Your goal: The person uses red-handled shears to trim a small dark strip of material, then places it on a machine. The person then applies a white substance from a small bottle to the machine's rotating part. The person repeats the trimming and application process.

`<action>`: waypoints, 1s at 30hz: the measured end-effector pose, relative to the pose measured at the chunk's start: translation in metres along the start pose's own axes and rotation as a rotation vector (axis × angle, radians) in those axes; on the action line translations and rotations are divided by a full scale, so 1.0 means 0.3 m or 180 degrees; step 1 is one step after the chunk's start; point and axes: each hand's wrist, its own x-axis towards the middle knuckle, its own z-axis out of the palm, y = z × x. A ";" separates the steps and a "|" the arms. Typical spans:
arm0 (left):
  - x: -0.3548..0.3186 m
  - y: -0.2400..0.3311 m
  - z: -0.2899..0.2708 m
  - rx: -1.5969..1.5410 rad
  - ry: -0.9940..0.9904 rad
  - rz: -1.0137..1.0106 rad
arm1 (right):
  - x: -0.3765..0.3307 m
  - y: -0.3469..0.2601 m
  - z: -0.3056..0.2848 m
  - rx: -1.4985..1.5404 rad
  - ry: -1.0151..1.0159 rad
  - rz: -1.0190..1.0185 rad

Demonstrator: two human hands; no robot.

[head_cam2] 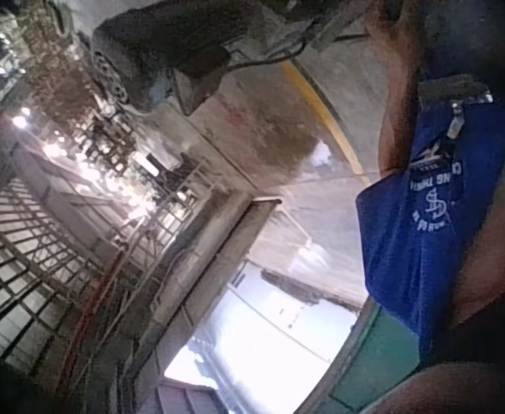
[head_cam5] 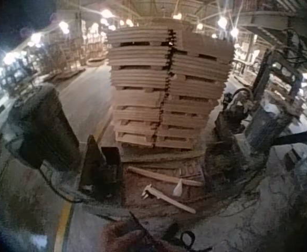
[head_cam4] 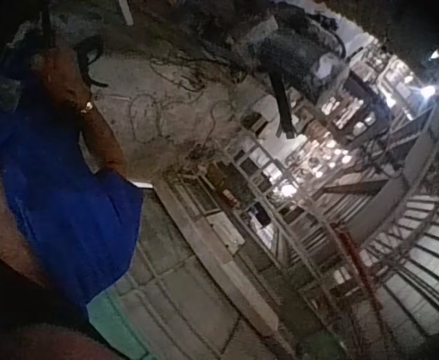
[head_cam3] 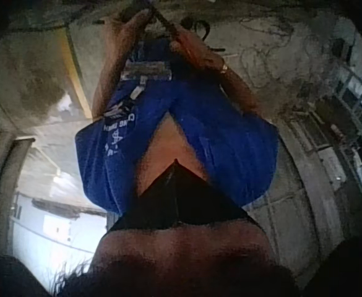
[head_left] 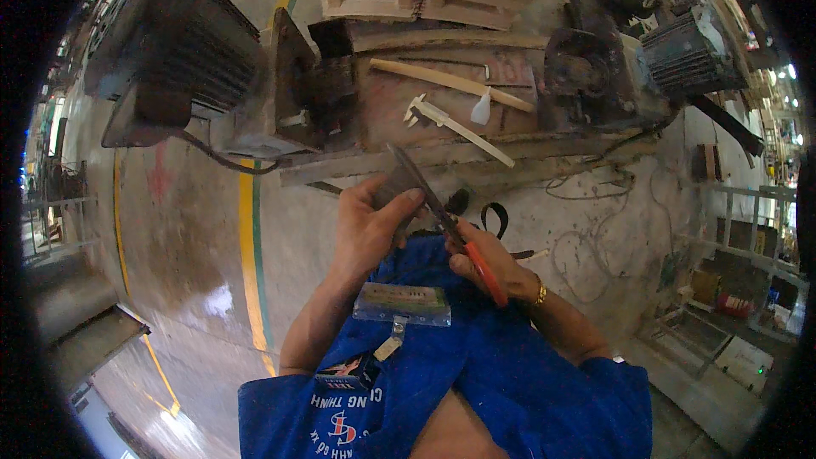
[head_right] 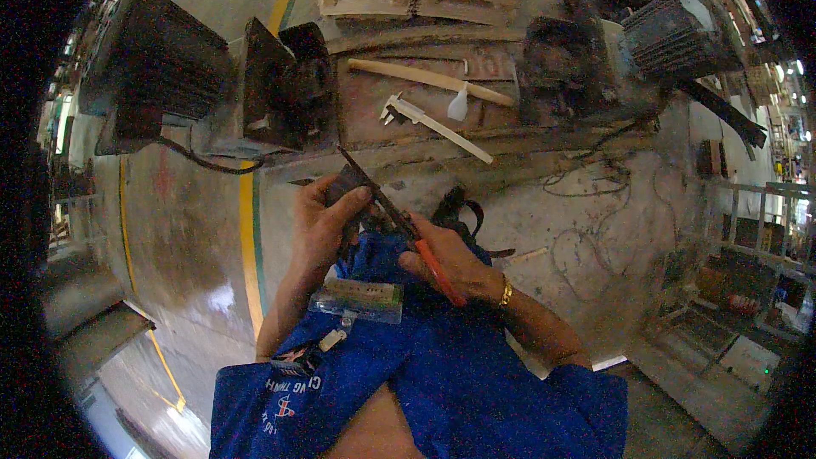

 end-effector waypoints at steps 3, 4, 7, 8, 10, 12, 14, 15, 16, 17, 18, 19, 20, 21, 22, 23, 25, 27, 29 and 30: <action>0.002 -0.003 -0.013 -0.0026 0.0046 -0.0035 | 0.010 -0.026 0.000 -0.0044 -0.0004 -0.0043; 0.006 -0.011 -0.013 -0.0030 0.0074 -0.0036 | 0.013 -0.022 0.005 -0.0061 0.0023 -0.0078; 0.007 -0.011 -0.026 -0.0010 0.0048 -0.0066 | 0.019 -0.023 0.009 -0.0112 0.0061 -0.0100; 0.007 -0.010 -0.031 0.0002 0.0018 -0.0082 | 0.020 -0.025 0.009 -0.0128 0.0069 -0.0092; 0.009 -0.019 -0.036 -0.0062 0.0008 -0.0077 | 0.020 -0.026 0.012 -0.0143 0.0026 0.0049; 0.010 -0.025 -0.039 -0.0075 0.0022 -0.0097 | 0.018 -0.019 0.019 -0.0124 -0.0010 0.0225; 0.012 -0.027 -0.045 -0.0030 0.0043 -0.0140 | 0.019 -0.009 0.029 -0.0067 -0.0021 0.0438; 0.012 -0.027 -0.046 -0.0063 0.0022 -0.0126 | 0.019 -0.013 0.027 0.0029 -0.0002 0.0391; 0.008 -0.027 -0.047 -0.0094 0.0013 -0.0113 | 0.022 -0.027 0.023 0.0129 0.0007 0.0340; 0.005 -0.028 -0.050 -0.0124 0.0004 -0.0101 | 0.025 -0.034 0.020 0.0229 0.0016 0.0289; 0.006 -0.037 -0.057 -0.0251 -0.0167 0.0044 | 0.028 -0.029 0.017 0.0382 -0.0052 0.0123; 0.011 -0.050 -0.067 -0.0384 -0.0344 0.0194 | 0.031 -0.026 0.009 0.0527 -0.0117 -0.0040; 0.013 -0.053 -0.076 -0.0516 -0.0520 0.0344 | 0.034 -0.030 0.001 0.0672 -0.0181 -0.0203; 0.010 -0.044 -0.087 -0.0408 -0.0631 0.0340 | 0.032 -0.042 -0.013 0.0545 -0.0315 -0.0225; 0.005 -0.019 -0.095 -0.0296 -0.0742 0.0327 | 0.031 -0.082 -0.032 0.0427 -0.0448 -0.0244; 0.002 -0.007 -0.103 -0.0185 -0.0852 0.0314 | 0.034 -0.102 -0.045 0.0309 -0.0581 -0.0264; 0.008 -0.037 -0.128 0.0035 -0.0924 0.0305 | 0.047 -0.095 -0.054 0.0021 -0.0670 -0.0253; 0.006 -0.041 -0.137 0.0205 -0.0963 0.0326 | 0.054 -0.105 -0.058 -0.0132 -0.0730 -0.0241; 0.000 -0.025 -0.142 0.0338 -0.0956 0.0357 | 0.059 -0.125 -0.060 -0.0129 -0.0771 -0.0229; -0.001 -0.024 -0.146 0.0362 -0.0956 0.0312 | 0.061 -0.126 -0.058 -0.0142 -0.0749 -0.0247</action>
